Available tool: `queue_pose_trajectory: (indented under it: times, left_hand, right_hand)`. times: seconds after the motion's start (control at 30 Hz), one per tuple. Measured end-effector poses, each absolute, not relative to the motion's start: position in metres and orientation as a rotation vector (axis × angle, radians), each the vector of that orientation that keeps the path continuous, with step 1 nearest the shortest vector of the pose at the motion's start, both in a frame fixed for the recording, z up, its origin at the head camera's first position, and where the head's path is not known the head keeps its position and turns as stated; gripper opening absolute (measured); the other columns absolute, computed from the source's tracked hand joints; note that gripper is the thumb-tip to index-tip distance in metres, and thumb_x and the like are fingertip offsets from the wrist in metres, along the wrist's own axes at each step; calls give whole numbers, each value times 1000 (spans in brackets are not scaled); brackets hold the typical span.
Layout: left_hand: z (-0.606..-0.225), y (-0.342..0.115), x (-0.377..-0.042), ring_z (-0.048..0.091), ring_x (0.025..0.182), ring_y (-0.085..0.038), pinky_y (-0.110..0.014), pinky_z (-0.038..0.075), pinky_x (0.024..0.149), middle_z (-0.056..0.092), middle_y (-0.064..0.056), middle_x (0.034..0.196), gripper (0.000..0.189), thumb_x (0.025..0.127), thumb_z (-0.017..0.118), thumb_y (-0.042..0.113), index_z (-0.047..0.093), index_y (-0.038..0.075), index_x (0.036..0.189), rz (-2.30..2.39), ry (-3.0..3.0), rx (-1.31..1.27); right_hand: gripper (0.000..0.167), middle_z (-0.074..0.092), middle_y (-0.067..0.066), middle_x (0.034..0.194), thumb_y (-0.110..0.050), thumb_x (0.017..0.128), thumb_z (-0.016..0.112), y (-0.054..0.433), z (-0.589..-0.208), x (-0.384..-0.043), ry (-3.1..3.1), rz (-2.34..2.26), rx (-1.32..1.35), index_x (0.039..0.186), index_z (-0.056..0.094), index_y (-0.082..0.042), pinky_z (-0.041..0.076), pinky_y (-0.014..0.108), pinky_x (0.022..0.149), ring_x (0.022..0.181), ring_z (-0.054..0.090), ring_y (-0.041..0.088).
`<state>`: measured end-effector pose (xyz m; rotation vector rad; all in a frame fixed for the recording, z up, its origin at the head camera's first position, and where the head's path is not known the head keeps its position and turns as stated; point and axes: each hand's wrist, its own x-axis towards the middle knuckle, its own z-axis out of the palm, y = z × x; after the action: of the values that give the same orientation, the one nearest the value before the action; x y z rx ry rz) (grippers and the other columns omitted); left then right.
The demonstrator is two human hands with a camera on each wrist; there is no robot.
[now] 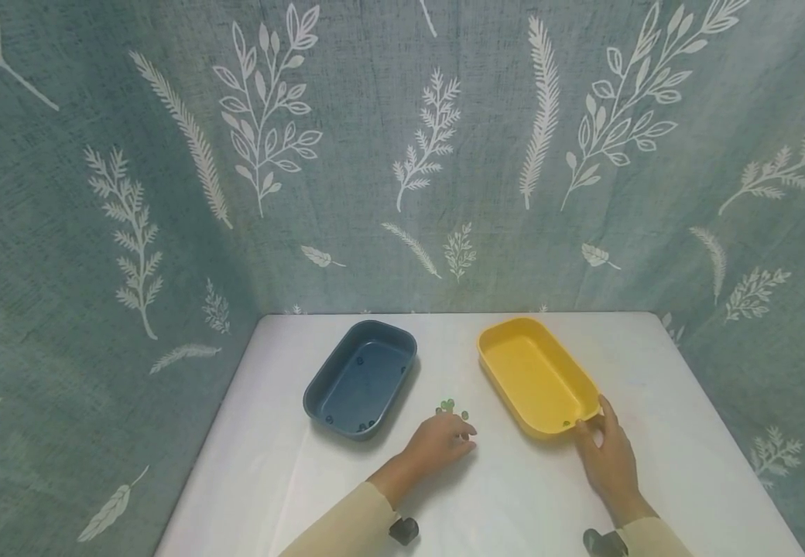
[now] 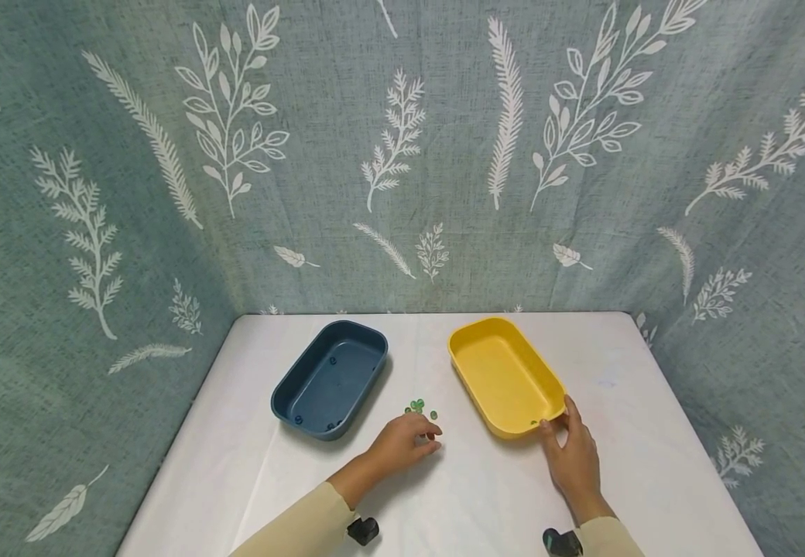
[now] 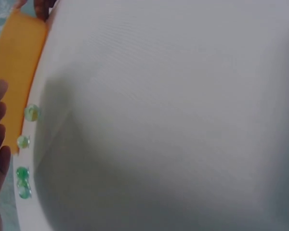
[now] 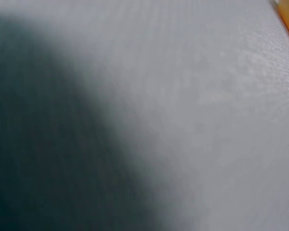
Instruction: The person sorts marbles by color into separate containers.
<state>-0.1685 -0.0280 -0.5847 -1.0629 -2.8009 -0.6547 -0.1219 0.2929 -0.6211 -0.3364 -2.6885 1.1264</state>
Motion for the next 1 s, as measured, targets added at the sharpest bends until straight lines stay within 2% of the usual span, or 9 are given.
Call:
queue_pose_trajectory:
  times: [0.07, 0.37, 0.7, 1.0]
  left_hand:
    - [-587, -31, -167, 60, 83, -2, -16, 48, 76, 67, 12, 86, 15, 88, 72, 27, 75, 20, 101, -653, -2798, -1052]
    - [-597, -37, -167, 58, 79, -2, -18, 49, 74, 65, 15, 84, 15, 87, 73, 28, 75, 20, 100, -660, -2818, -1009]
    - [-604, -33, -166, 62, 91, -5, -25, 50, 86, 69, 15, 95, 20, 89, 70, 33, 74, 22, 106, -587, -2974, -985]
    - [-607, -31, -167, 63, 95, -6, -26, 50, 88, 69, 15, 98, 18, 90, 69, 33, 74, 23, 104, -642, -2995, -916]
  right_hand:
    - [72, 43, 29, 141, -45, 102, 44, 292, -620, -122, -2691, 1133, -344, 157, 8, -16, 24, 71, 102, 127, 35, 53]
    - [72, 47, 28, 138, -45, 101, 46, 294, -622, -122, -2661, 1124, -316, 157, 11, -16, 25, 71, 100, 126, 38, 53]
    - [72, 48, 28, 137, -43, 101, 47, 295, -626, -123, -2643, 1132, -290, 157, 10, -16, 26, 72, 99, 124, 39, 53]
    - [71, 49, 28, 135, -41, 101, 49, 298, -630, -125, -2622, 1113, -272, 157, 13, -15, 29, 71, 97, 122, 42, 53]
